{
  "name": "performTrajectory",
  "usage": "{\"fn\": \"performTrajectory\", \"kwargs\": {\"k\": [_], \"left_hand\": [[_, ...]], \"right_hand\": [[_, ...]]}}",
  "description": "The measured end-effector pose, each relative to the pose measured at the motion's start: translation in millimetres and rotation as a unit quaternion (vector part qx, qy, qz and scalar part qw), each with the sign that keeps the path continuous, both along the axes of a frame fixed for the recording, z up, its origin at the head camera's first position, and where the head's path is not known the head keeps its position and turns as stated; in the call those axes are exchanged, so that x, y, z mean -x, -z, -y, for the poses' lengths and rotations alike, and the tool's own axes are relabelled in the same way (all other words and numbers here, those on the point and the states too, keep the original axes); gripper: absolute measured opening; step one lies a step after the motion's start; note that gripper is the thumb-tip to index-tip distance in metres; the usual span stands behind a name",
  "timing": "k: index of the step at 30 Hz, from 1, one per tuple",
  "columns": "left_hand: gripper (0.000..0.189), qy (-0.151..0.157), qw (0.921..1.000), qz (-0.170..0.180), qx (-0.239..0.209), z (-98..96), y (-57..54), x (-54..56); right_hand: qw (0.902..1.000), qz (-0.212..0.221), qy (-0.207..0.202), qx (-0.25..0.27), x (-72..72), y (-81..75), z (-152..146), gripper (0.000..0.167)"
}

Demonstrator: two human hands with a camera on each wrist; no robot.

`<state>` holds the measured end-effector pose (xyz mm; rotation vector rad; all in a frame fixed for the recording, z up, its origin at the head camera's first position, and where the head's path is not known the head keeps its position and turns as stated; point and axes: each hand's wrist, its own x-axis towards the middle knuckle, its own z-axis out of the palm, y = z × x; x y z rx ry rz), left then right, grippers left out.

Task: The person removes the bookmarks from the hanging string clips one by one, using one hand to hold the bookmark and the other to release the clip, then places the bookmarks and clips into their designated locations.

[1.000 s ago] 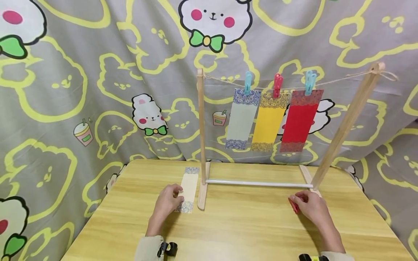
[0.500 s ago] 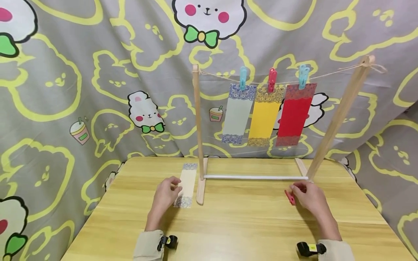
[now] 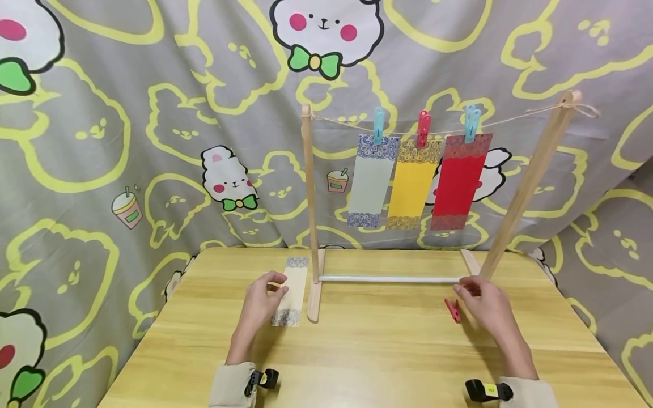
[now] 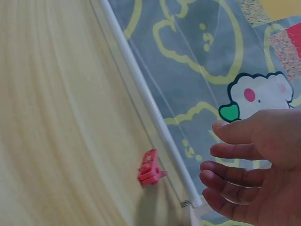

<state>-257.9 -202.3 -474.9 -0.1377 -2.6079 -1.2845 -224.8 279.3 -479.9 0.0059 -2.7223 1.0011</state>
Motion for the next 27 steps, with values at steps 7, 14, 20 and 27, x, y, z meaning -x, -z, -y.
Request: {"fn": "performTrajectory", "kwargs": {"k": [7, 14, 20, 27], "left_hand": [[0.016, 0.01, 0.9997, -0.016, -0.015, -5.5, -2.5, -2.2], [0.019, 0.004, 0.9991, -0.019, -0.037, -8.4, -6.7, -5.5], [0.019, 0.001, 0.9985, -0.024, -0.049, -8.1, -5.2, -4.6], [0.021, 0.012, 0.9975, -0.033, -0.061, -8.0, -5.2, -1.8]], "right_hand": [[0.9997, -0.025, 0.008, -0.001, -4.7, -4.4, 3, 0.04], [0.9985, -0.054, 0.011, -0.006, -3.7, -8.6, 6, 0.039], [0.9975, -0.069, 0.012, 0.0, -3.6, -13.0, 10, 0.036], [0.9953, -0.097, 0.006, 0.009, -2.4, -16.9, 12, 0.034]]}}
